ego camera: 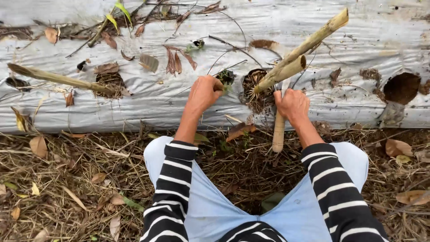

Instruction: The person sits on the ground and uses a sickle to loosen soil and remove weeds from holes in a plastic mulch sheet. They pull out the weeds by hand and use the sickle to clear debris around the base of a small plant.

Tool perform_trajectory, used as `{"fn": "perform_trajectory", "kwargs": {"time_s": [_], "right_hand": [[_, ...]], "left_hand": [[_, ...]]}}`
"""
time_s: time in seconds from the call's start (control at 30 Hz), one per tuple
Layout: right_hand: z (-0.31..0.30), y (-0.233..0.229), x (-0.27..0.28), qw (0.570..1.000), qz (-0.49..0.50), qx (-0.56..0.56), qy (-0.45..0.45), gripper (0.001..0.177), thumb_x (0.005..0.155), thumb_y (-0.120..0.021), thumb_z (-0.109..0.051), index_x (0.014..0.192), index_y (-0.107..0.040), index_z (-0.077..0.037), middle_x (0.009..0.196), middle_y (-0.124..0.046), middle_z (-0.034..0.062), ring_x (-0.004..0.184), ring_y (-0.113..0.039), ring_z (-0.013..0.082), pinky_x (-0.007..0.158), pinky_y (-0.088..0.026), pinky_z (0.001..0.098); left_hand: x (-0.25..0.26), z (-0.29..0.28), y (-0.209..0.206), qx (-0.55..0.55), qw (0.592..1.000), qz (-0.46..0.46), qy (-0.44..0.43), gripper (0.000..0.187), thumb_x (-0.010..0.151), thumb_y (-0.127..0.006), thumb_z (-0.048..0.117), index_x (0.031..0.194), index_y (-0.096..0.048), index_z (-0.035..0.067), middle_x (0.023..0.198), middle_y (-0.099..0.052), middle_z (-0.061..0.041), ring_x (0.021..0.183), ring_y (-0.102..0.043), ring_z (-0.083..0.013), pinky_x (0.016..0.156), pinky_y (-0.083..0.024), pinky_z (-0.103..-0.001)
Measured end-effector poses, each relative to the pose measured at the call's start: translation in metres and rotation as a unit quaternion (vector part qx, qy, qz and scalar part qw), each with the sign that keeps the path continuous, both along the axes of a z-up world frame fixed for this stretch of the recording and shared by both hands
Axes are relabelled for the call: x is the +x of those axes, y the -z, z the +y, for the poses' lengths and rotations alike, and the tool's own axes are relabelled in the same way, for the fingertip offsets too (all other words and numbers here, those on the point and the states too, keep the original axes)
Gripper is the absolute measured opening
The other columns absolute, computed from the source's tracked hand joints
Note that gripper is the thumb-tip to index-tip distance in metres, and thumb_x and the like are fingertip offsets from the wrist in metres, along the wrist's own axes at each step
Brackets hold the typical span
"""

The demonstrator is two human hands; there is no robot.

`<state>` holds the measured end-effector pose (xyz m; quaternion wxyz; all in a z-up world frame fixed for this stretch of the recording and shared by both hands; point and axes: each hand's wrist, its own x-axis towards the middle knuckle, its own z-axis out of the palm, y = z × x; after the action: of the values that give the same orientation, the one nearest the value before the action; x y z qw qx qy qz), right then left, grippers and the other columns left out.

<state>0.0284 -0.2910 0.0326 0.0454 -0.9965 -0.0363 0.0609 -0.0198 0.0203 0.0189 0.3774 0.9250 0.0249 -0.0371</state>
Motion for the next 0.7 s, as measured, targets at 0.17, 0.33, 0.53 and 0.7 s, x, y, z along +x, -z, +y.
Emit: {"fn": "perform_trajectory", "kwargs": {"time_s": [0.17, 0.33, 0.53, 0.7], "right_hand": [[-0.004, 0.008, 0.003, 1.000, 0.017, -0.016, -0.005, 0.065, 0.096, -0.044, -0.049, 0.083, -0.076, 0.006, 0.081, -0.073, 0.0299, 0.087, -0.073, 0.0491, 0.076, -0.056, 0.0584], [0.001, 0.006, -0.009, 1.000, -0.011, -0.024, -0.012, 0.065, 0.099, -0.044, -0.051, 0.088, -0.075, 0.005, 0.085, -0.074, 0.0306, 0.088, -0.073, 0.0484, 0.074, -0.056, 0.0587], [0.062, -0.077, -0.098, 0.997, -0.044, -0.049, 0.032, 0.051, 0.101, -0.063, -0.045, 0.119, -0.058, 0.002, 0.103, -0.064, 0.0199, 0.100, -0.068, 0.0385, 0.078, -0.057, 0.0534], [0.144, -0.070, -0.089, 0.947, -0.075, 0.257, -0.177, 0.015, 0.105, -0.057, -0.008, 0.113, -0.066, 0.001, 0.106, -0.057, 0.0142, 0.098, -0.065, 0.0324, 0.082, -0.058, 0.0432]], "left_hand": [[-0.033, 0.008, -0.041, -0.019, 0.989, 0.088, 0.120, 0.028, 0.075, -0.080, 0.000, 0.103, -0.080, 0.005, 0.093, -0.078, -0.022, 0.097, -0.073, -0.0473, 0.088, -0.056, -0.061], [-0.042, 0.018, -0.060, -0.028, 0.984, 0.063, 0.166, 0.038, 0.072, -0.078, -0.003, 0.109, -0.077, 0.008, 0.098, -0.075, -0.019, 0.097, -0.072, -0.0442, 0.085, -0.057, -0.059], [-0.020, 0.017, 0.030, 0.125, 0.988, -0.028, 0.086, 0.069, 0.092, -0.076, 0.022, 0.149, -0.039, 0.024, 0.116, -0.049, -0.009, 0.101, -0.067, -0.0382, 0.081, -0.061, -0.057], [-0.017, 0.022, 0.048, 0.111, 0.990, -0.047, 0.077, 0.046, 0.083, -0.078, 0.004, 0.123, -0.059, 0.016, 0.108, -0.054, -0.010, 0.082, -0.073, -0.0417, 0.069, -0.061, -0.055]]}}
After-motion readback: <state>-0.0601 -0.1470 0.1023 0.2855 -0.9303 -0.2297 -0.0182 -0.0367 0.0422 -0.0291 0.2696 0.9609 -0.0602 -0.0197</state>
